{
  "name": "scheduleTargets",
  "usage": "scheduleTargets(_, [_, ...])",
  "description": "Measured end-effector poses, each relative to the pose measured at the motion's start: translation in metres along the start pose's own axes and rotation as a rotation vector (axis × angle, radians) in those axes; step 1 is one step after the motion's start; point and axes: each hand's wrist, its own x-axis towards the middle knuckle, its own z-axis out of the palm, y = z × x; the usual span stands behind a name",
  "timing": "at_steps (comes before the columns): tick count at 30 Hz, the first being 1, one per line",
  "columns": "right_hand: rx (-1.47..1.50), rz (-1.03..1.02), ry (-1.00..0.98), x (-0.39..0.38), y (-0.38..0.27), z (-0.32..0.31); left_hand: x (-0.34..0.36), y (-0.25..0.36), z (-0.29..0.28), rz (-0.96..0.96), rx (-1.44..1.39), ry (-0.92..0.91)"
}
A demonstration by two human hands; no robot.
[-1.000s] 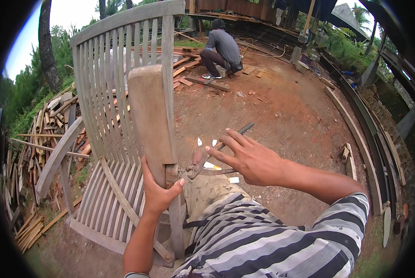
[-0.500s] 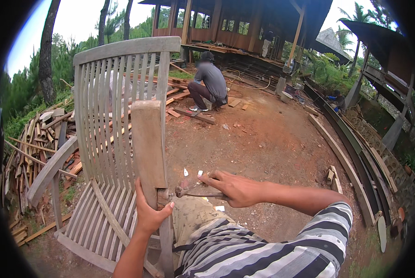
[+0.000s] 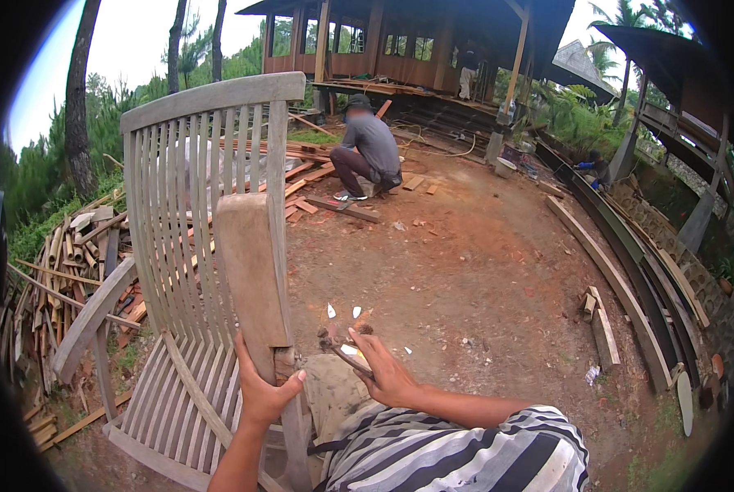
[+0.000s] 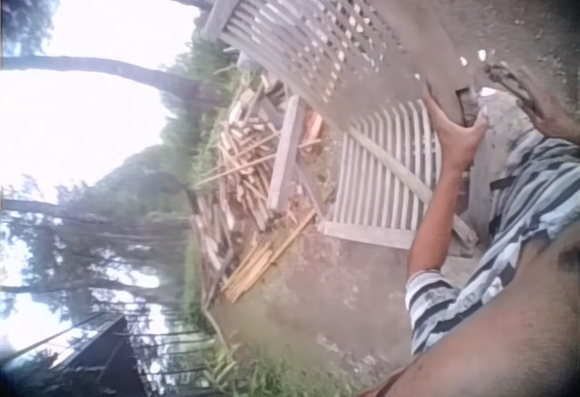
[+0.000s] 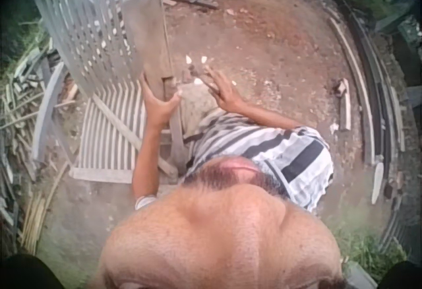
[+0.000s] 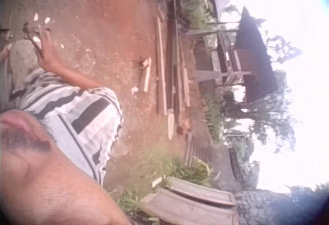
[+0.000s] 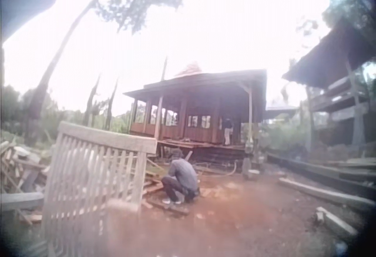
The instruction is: The person uses a crowbar to pry apart a wooden chair, removing a broken slat from the seat. They then use the crowbar to scrape and clean the exposed joint area before setting the removed piece aside.
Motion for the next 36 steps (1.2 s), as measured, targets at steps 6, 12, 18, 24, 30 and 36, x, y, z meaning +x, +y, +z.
scheduleTargets(6, [-0.108, -0.224, 0.029, 0.015, 0.031, -0.013, -0.005, -0.008, 0.002, -0.069, 0.042, 0.018])
scheduleTargets(12, [-0.213, -0.336, -0.006, 0.016, 0.055, -0.062, -0.005, -0.013, -0.010, -0.031, 0.043, 0.086])
scheduleTargets(18, [-0.290, -0.384, 0.078, 0.011, 0.083, -0.053, 0.003, -0.031, 0.000, -0.110, 0.001, 0.007])
scheduleTargets(24, [-0.169, -0.754, 0.312, 0.076, 0.071, 0.007, -0.004, -0.009, -0.012, -0.057, 0.013, -0.002])
scheduleTargets(30, [-0.135, -0.916, 0.448, 0.124, 0.071, 0.026, -0.001, -0.019, -0.006, -0.036, -0.033, -0.001])
scheduleTargets(36, [-0.183, -0.963, 0.455, 0.144, 0.077, 0.030, 0.005, -0.016, -0.004, 0.008, -0.041, -0.025])
